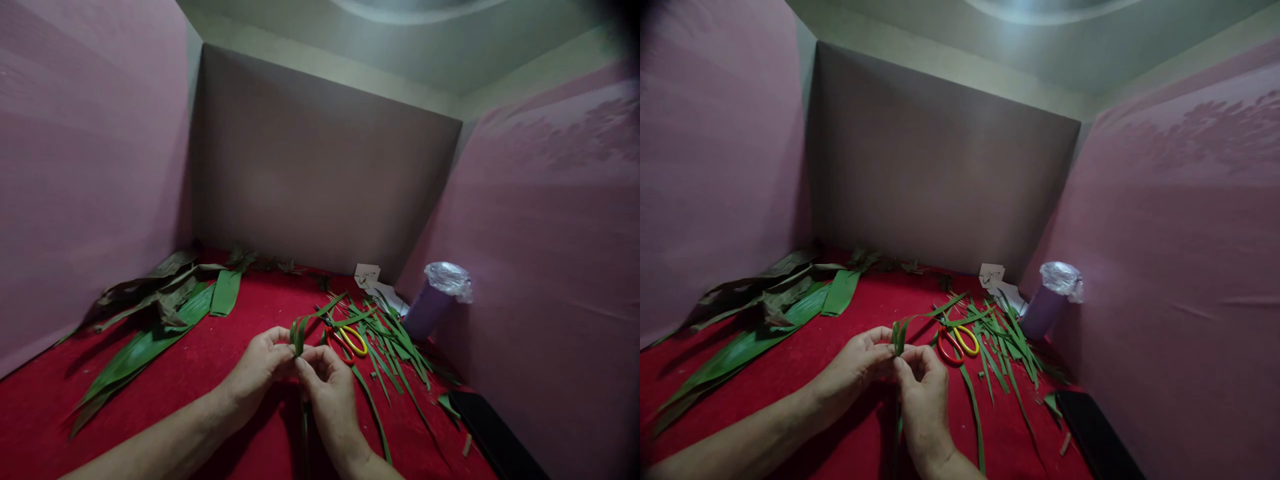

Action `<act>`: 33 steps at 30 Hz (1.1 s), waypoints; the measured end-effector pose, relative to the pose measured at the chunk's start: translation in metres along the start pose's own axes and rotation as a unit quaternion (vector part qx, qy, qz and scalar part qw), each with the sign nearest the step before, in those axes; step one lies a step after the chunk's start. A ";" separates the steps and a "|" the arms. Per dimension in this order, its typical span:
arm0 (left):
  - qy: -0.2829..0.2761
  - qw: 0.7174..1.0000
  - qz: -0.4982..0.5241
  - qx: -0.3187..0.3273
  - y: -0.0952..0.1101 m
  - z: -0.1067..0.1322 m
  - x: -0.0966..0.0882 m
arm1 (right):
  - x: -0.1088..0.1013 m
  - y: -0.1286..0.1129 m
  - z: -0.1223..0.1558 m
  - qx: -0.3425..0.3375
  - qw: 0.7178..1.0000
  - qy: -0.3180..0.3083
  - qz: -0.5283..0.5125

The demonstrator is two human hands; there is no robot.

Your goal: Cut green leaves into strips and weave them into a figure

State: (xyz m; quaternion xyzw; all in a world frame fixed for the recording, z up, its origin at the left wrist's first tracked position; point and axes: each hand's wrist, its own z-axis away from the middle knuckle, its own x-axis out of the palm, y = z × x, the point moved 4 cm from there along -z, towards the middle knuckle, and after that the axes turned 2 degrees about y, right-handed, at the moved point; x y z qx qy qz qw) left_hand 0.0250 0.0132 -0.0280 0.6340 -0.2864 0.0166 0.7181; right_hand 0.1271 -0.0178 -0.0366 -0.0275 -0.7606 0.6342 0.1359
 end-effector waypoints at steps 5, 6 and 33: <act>-0.034 0.999 -0.008 0.029 0.002 0.003 0.005 | 0.000 -0.002 -0.001 -0.007 1.000 -0.003 0.003; -0.035 0.999 -0.014 0.031 0.002 0.004 0.005 | 0.000 -0.003 -0.001 -0.007 1.000 -0.003 0.001; -0.004 1.000 0.014 0.023 0.005 0.000 0.000 | -0.009 -0.019 0.005 -0.130 0.975 0.013 0.181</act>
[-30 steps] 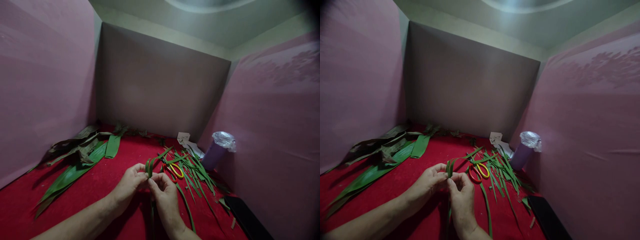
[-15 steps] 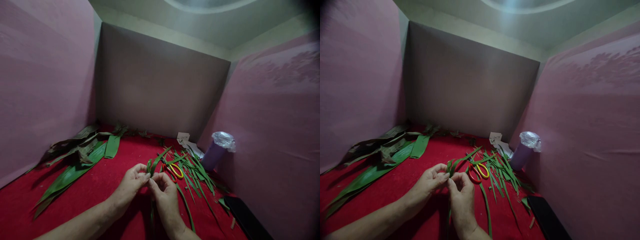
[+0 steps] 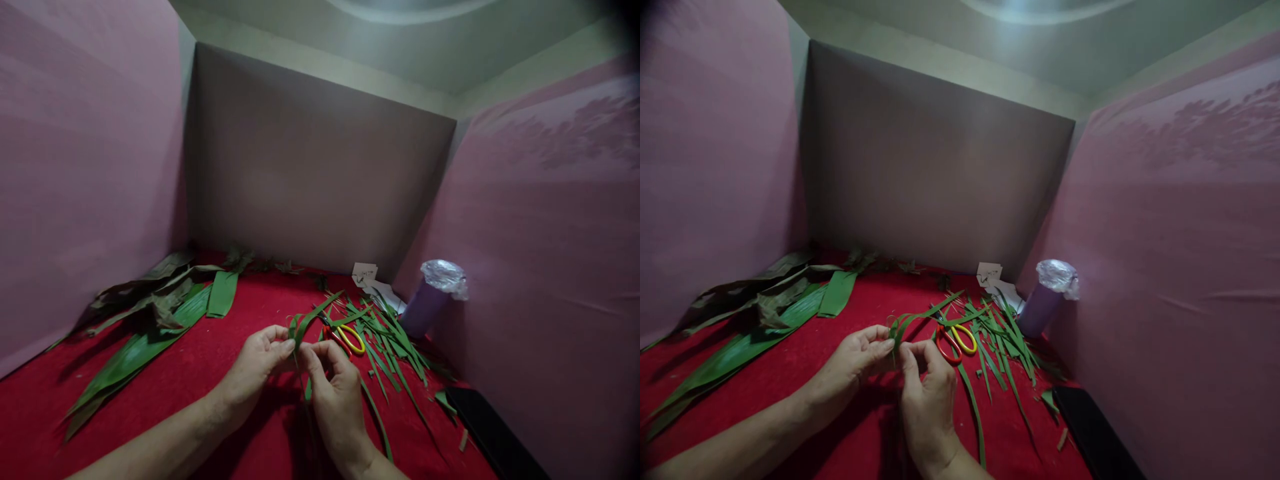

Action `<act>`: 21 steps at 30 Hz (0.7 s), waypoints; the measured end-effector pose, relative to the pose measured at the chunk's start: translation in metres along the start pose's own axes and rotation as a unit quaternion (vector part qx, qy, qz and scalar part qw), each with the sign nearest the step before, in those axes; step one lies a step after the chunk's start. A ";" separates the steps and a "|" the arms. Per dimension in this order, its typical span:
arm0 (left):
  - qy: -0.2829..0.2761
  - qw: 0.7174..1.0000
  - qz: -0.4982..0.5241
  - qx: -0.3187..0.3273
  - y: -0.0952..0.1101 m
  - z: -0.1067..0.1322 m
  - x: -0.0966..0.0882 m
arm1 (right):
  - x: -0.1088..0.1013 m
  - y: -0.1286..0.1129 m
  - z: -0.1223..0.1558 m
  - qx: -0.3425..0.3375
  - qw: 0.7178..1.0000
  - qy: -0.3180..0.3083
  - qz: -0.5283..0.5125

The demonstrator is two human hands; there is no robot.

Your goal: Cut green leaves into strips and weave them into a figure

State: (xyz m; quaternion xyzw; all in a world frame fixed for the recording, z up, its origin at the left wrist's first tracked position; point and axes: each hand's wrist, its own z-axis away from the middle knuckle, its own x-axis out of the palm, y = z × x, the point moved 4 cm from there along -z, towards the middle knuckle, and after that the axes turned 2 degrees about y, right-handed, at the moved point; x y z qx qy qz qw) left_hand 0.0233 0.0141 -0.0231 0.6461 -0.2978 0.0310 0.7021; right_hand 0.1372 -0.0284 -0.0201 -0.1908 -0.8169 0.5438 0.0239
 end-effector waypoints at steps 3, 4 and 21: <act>0.002 1.000 0.009 0.000 0.002 0.001 0.002 | -0.006 -0.005 -0.001 -0.039 0.998 0.027 0.045; 0.003 1.000 0.013 -0.001 0.002 0.002 0.002 | -0.007 -0.006 -0.001 -0.049 0.997 0.032 0.055; -0.007 1.000 0.002 0.018 -0.003 -0.001 -0.002 | 0.009 -0.002 0.004 -0.040 0.994 -0.072 0.074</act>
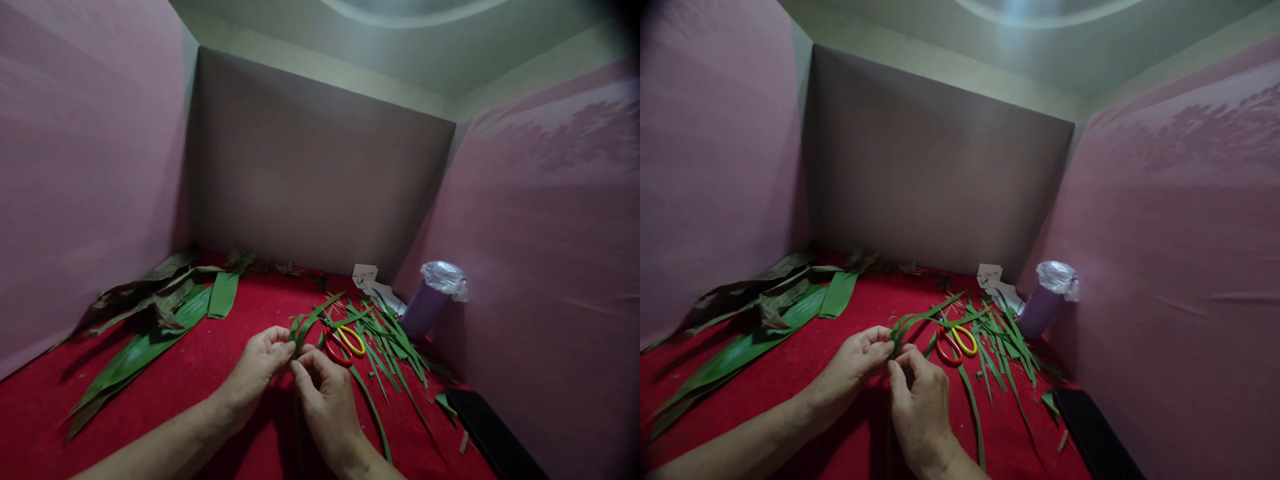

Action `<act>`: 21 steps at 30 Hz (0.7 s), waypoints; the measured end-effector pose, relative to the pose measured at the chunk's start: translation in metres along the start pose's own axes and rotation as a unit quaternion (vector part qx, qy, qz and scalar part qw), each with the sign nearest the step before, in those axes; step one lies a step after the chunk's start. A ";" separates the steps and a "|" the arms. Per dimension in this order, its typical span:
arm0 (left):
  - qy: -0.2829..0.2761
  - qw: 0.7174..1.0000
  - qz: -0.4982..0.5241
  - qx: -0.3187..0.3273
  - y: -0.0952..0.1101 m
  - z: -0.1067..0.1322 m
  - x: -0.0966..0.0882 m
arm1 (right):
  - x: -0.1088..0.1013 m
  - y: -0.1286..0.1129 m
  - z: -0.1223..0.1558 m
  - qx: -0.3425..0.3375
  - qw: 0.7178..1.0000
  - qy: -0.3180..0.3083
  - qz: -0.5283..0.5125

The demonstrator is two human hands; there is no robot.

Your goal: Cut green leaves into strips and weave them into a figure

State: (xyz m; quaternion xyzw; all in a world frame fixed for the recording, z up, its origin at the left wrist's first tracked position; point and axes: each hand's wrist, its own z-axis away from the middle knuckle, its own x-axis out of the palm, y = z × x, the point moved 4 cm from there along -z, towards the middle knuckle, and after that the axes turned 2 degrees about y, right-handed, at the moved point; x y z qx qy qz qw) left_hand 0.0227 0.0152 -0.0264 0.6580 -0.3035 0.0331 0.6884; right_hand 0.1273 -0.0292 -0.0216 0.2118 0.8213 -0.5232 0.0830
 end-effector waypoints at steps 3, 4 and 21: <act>-0.001 1.000 -0.009 0.007 -0.002 -0.001 -0.001 | 0.001 0.001 0.000 0.009 1.000 -0.001 0.005; -0.002 1.000 -0.012 0.009 -0.003 -0.002 -0.001 | 0.002 0.002 0.000 0.010 1.000 -0.003 0.002; 0.040 0.992 -0.103 0.068 0.010 0.004 0.005 | -0.027 -0.013 -0.006 -0.105 0.986 0.125 0.032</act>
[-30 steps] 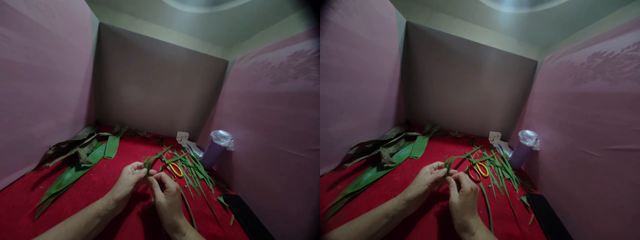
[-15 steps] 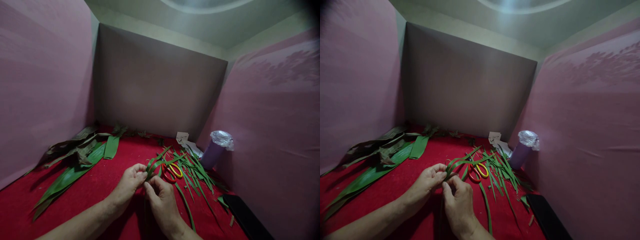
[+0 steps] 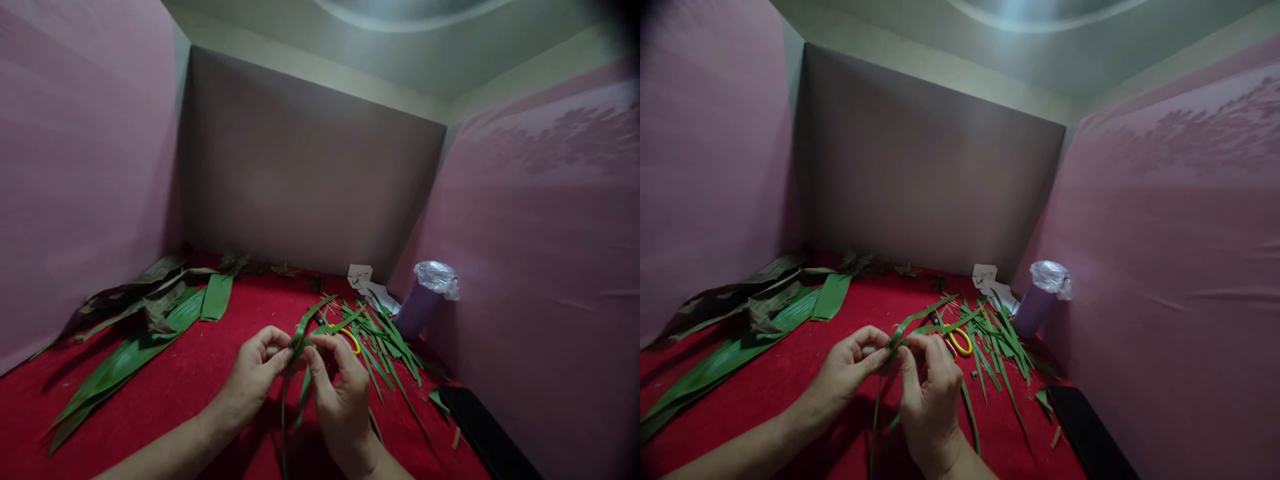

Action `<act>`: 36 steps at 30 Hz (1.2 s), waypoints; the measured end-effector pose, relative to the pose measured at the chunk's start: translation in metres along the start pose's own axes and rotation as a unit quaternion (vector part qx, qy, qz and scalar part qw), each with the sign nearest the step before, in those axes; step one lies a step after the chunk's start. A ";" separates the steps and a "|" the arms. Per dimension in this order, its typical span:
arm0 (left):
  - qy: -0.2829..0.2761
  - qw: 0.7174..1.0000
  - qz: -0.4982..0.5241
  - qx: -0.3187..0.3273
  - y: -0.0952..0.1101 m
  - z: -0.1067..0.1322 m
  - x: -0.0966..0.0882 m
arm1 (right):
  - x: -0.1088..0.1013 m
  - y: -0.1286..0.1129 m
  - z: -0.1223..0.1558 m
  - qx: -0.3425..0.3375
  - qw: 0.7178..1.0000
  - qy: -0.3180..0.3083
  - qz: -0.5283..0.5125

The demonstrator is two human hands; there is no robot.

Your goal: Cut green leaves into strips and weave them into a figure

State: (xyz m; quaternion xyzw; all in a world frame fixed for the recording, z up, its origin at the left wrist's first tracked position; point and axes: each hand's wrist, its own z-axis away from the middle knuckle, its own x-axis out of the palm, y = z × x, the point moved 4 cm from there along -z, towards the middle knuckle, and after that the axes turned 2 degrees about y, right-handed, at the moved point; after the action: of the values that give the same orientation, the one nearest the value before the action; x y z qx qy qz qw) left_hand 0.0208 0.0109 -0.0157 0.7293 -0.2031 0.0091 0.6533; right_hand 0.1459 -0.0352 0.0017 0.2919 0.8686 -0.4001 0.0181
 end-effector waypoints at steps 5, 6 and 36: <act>-0.033 0.998 -0.032 0.030 0.001 0.010 0.008 | -0.009 -0.005 -0.005 -0.080 0.995 0.044 0.047; -0.040 0.997 -0.047 0.036 0.001 0.012 0.009 | -0.010 -0.004 -0.007 -0.091 0.994 0.037 0.049; -0.056 0.992 -0.098 0.058 0.002 0.017 0.010 | -0.010 0.001 -0.017 -0.017 0.996 -0.082 -0.033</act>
State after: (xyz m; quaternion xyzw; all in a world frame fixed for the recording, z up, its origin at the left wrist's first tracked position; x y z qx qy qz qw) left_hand 0.0256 -0.0082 -0.0135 0.7817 -0.1662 -0.0835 0.5952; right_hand 0.1576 -0.0277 0.0151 0.2289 0.8801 -0.4080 0.0816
